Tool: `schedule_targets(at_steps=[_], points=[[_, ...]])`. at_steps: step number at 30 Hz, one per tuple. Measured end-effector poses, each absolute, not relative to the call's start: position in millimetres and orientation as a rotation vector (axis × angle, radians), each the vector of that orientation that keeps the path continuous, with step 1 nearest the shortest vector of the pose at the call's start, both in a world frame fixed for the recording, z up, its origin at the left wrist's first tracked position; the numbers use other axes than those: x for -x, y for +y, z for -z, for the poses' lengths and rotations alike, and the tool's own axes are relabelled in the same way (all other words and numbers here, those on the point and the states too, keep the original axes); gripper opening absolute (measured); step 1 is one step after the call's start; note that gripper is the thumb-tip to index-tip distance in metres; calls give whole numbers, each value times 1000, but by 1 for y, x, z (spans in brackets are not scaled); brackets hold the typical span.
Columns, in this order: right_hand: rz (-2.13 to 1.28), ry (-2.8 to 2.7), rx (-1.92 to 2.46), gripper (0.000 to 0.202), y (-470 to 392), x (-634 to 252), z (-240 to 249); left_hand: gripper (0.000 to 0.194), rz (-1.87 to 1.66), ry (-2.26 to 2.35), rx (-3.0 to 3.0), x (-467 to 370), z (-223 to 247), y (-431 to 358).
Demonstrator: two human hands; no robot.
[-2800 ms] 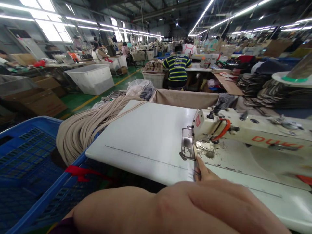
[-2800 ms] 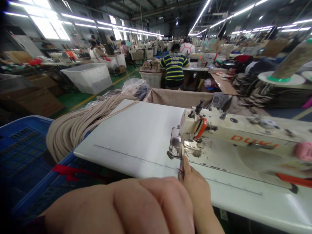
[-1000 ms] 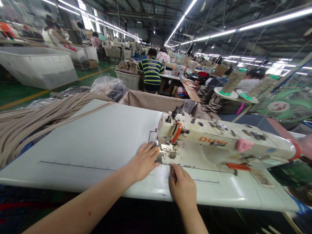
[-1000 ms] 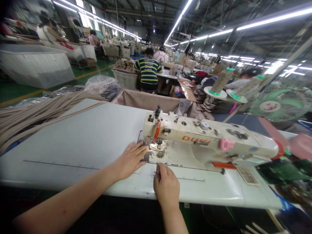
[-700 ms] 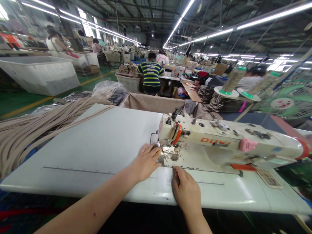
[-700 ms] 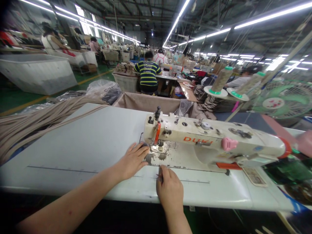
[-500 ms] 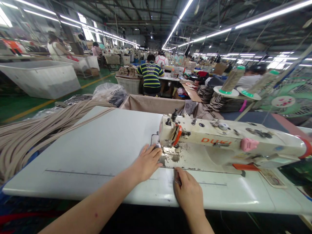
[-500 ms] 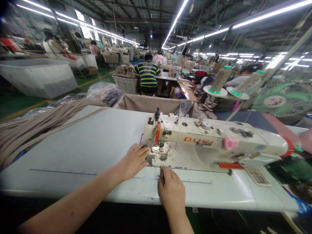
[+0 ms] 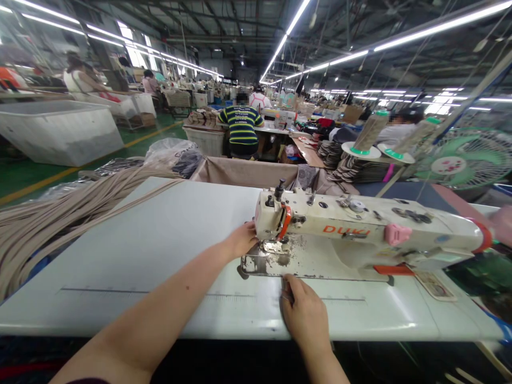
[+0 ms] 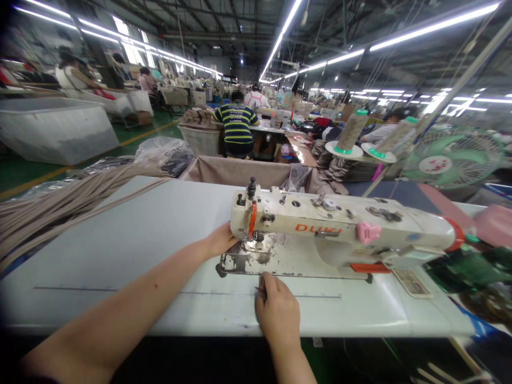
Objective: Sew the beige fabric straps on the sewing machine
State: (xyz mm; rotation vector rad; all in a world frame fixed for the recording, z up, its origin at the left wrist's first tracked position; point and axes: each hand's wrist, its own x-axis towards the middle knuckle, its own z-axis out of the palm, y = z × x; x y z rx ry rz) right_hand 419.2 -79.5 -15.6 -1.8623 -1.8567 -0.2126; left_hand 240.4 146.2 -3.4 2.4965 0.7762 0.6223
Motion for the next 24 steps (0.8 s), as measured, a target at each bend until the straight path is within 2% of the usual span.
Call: schedule_targets(at_steps=[5, 15, 24], points=[[176, -1839, 1861, 34, -80, -421, 14, 31, -571, 735, -2501, -244, 1, 157], [180, -1848, 1867, 33, -81, -422, 16, 19, -565, 732, -2518, -231, 0, 156], [199, -1811, 1888, 31, -79, -420, 21, 1, -601, 888, -2475, -219, -3, 132]])
